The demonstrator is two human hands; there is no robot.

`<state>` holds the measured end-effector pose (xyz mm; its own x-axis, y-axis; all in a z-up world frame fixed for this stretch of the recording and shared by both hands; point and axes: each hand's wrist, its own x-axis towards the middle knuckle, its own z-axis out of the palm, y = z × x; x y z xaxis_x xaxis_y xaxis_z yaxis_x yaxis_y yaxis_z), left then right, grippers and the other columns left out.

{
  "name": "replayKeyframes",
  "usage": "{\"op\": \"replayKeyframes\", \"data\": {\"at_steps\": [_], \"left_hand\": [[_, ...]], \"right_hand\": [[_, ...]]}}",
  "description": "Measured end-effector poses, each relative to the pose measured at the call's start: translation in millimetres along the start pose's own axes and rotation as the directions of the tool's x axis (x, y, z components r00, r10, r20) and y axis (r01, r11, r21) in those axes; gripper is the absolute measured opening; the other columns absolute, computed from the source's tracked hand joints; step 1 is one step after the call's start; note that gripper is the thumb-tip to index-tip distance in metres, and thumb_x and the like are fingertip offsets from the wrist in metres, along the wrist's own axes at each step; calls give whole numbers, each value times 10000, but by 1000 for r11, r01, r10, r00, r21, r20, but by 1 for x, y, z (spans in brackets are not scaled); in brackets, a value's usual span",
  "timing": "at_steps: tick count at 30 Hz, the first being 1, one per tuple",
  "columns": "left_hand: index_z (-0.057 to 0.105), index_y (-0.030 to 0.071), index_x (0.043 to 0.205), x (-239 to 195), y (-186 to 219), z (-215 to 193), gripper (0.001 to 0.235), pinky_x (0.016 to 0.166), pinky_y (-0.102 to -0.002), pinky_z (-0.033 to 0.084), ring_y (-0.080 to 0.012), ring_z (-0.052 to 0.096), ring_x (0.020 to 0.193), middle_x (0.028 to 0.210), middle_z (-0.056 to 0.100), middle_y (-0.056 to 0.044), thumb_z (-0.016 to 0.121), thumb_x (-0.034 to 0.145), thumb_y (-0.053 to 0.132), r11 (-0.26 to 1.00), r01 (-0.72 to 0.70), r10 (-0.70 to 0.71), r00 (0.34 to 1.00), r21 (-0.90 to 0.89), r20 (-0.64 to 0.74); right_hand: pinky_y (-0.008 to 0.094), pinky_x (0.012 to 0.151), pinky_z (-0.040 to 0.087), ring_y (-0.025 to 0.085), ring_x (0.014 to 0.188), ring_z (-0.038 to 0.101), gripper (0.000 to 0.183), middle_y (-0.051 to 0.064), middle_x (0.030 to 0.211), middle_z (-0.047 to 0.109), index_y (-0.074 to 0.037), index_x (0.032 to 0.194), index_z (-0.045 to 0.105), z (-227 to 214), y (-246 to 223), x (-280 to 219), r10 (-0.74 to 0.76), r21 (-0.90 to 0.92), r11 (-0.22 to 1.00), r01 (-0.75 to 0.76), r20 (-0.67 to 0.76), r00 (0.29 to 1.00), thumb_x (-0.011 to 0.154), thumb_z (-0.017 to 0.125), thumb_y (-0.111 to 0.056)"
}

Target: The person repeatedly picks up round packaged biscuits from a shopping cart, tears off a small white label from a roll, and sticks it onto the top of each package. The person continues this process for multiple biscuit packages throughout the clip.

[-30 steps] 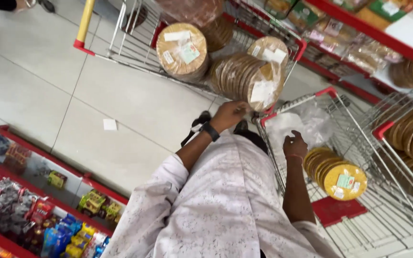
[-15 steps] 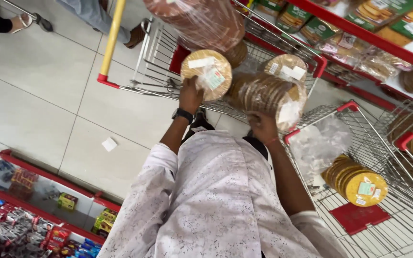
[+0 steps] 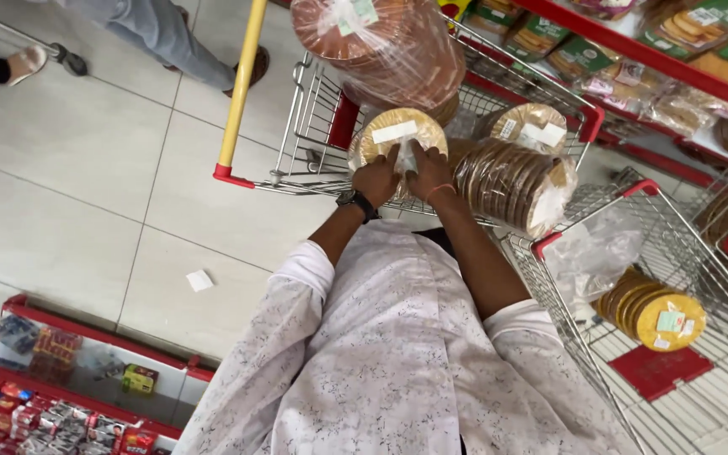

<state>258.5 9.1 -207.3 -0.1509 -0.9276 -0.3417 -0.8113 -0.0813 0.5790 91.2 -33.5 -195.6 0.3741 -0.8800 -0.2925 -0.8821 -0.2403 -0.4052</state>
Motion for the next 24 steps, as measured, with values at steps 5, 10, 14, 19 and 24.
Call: {"op": "replayKeyframes", "data": {"at_steps": [5, 10, 14, 19, 24], "left_hand": [[433, 160, 1492, 17, 10, -12, 612, 738, -532, 554, -389, 714, 907, 1026, 725, -193, 643, 943, 332, 994, 108, -105, 990, -28, 97], [622, 146, 1232, 44, -9, 16, 397, 768, -499, 558, -358, 724, 903, 967, 750, -167, 702, 883, 316, 967, 130, -136, 991, -221, -12], [714, 108, 1028, 60, -21, 32, 270, 792, -433, 564, -317, 734, 902, 978, 762, -131, 751, 845, 303, 915, 161, -187, 982, -369, -35], [692, 62, 1018, 60, -35, 39, 311, 772, -376, 557, -258, 719, 842, 940, 739, -125, 780, 853, 311, 832, 122, -186, 981, -541, -64], [648, 49, 1049, 48, -30, 32, 251, 706, -338, 525, -178, 628, 752, 859, 674, -92, 737, 907, 236, 703, 113, -169, 986, -702, -11]], "right_hand": [[365, 788, 506, 233, 880, 622, 676, 107, 1005, 653, -75, 1501, 511, 11, 16, 13, 145, 564, 789, -245, 216, 966, 841, 655, -76], [279, 632, 454, 127, 741, 557, 655, 8, 893, 603, -83, 1475, 559, 10, 19, 8, 208, 770, 444, -457, 408, 889, 832, 618, 24], [249, 707, 522, 92, 874, 610, 587, -23, 1012, 627, -57, 1377, 598, 32, 39, 1, 148, 864, 404, -301, 263, 953, 804, 591, 73], [293, 759, 532, 181, 878, 627, 356, 62, 1008, 646, -70, 1290, 591, 34, 49, 1, 153, 765, 643, -41, -76, 985, 950, 614, 32], [392, 977, 499, 338, 1110, 585, 603, 163, 1176, 580, -170, 1372, 666, -43, 7, -8, -240, 274, 929, 247, -60, 969, 831, 590, 84]]}}
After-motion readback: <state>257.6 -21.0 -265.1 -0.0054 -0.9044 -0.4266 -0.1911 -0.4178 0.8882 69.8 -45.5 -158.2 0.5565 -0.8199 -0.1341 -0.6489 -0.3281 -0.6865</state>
